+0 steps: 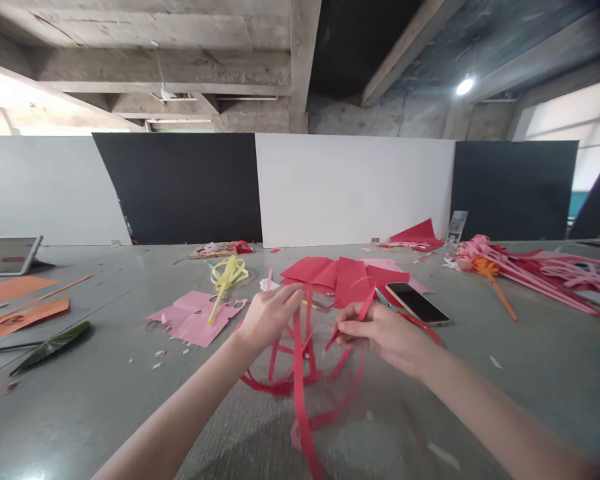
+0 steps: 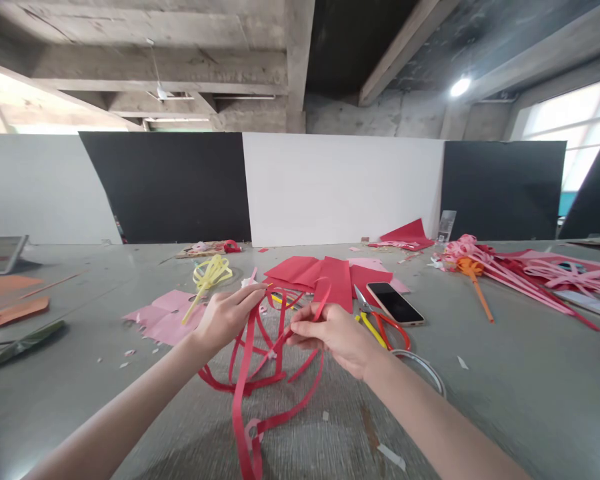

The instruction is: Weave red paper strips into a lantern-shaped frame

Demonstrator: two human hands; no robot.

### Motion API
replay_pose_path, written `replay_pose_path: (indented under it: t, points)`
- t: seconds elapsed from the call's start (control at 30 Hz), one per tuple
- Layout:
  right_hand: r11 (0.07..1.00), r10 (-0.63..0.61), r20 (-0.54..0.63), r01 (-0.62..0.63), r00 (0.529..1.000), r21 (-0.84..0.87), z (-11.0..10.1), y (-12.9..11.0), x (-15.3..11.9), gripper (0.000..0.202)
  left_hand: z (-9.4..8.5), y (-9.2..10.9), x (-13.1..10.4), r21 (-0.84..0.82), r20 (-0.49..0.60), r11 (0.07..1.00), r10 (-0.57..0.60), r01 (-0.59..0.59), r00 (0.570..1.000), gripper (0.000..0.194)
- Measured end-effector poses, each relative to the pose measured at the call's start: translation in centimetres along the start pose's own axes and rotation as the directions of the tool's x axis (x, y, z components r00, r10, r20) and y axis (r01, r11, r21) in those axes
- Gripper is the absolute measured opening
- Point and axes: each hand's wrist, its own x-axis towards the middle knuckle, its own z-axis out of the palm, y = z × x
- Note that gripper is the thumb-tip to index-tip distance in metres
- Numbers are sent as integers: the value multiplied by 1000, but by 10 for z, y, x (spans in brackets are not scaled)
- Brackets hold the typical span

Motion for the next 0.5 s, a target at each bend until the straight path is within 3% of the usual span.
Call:
replay_pose_path:
  t: [0.27,0.5]
  points:
    - [999,-13,-52,11,999,-34,1,3,2,13,5,3,3,-106,-4,972,-211,209,978,24]
    - [997,-28,-54,24,998,-71,3,8,2,9,2,11,5,-116,-85,982,-162,152,983,22]
